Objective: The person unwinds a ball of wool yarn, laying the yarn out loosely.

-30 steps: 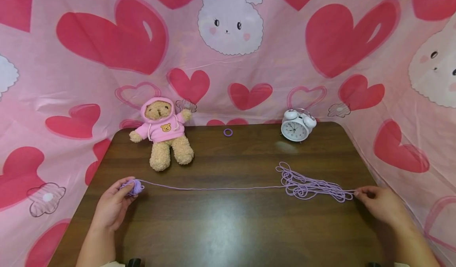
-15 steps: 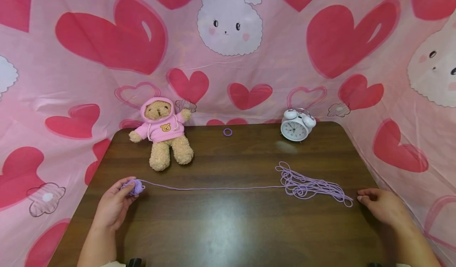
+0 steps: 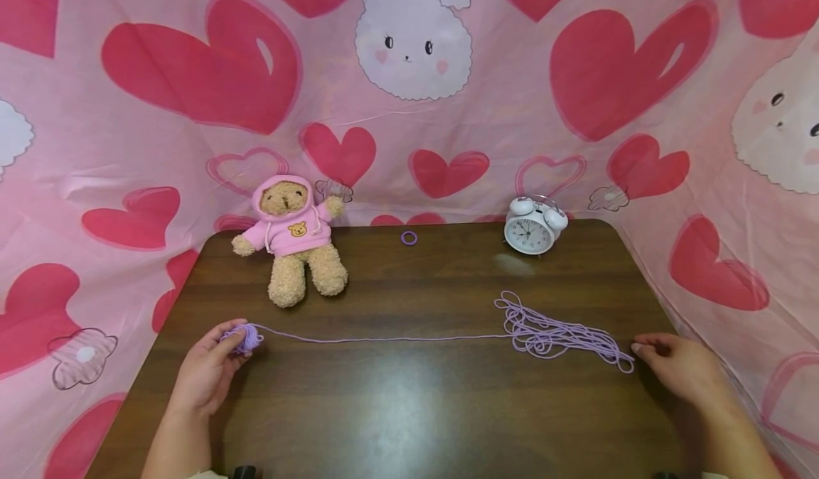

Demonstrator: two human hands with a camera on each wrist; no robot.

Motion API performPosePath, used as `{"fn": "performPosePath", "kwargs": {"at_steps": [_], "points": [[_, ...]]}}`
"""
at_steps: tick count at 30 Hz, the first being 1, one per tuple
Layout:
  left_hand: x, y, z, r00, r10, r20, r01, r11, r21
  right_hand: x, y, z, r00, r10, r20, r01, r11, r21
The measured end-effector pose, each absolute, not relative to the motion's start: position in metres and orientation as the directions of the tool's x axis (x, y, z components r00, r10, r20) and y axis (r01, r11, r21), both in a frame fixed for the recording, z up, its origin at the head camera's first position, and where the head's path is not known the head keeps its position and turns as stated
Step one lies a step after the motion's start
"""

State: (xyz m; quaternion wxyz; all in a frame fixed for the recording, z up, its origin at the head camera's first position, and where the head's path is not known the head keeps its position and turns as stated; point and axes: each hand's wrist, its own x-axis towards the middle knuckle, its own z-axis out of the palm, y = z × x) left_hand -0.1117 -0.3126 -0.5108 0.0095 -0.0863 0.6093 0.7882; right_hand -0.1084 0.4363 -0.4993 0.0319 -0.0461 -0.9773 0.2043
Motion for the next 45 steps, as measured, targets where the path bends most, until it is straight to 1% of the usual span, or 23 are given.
{"fn": "performPosePath", "kwargs": {"at_steps": [7,19,25,37,45], "points": [[-0.112,-0.309,-0.512,-0.985,-0.067,-0.157,-0.135,-0.254,0.958,-0.114,0.42,-0.499,-0.99,0.109,0.09,0.062,0.908,-0.415],[-0.117,-0.301,-0.511,-0.981,-0.025,-0.194,-0.183,-0.222,0.958,-0.127,0.386,-0.492,-0.989,0.114,0.091,0.059,0.882,-0.467],[-0.12,-0.296,-0.508,-0.976,-0.037,-0.215,-0.204,-0.185,0.961,-0.133,0.368,-0.488,-0.991,0.092,0.102,0.03,0.871,-0.49],[-0.125,-0.29,-0.51,-0.977,-0.031,-0.213,-0.206,-0.156,0.966,-0.151,0.332,-0.485,-0.989,0.032,0.145,-0.05,0.847,-0.528],[-0.13,-0.278,-0.507,-0.986,-0.01,-0.165,-0.161,-0.177,0.971,-0.161,0.306,-0.482,-0.986,0.004,0.165,-0.091,0.823,-0.561]]}}
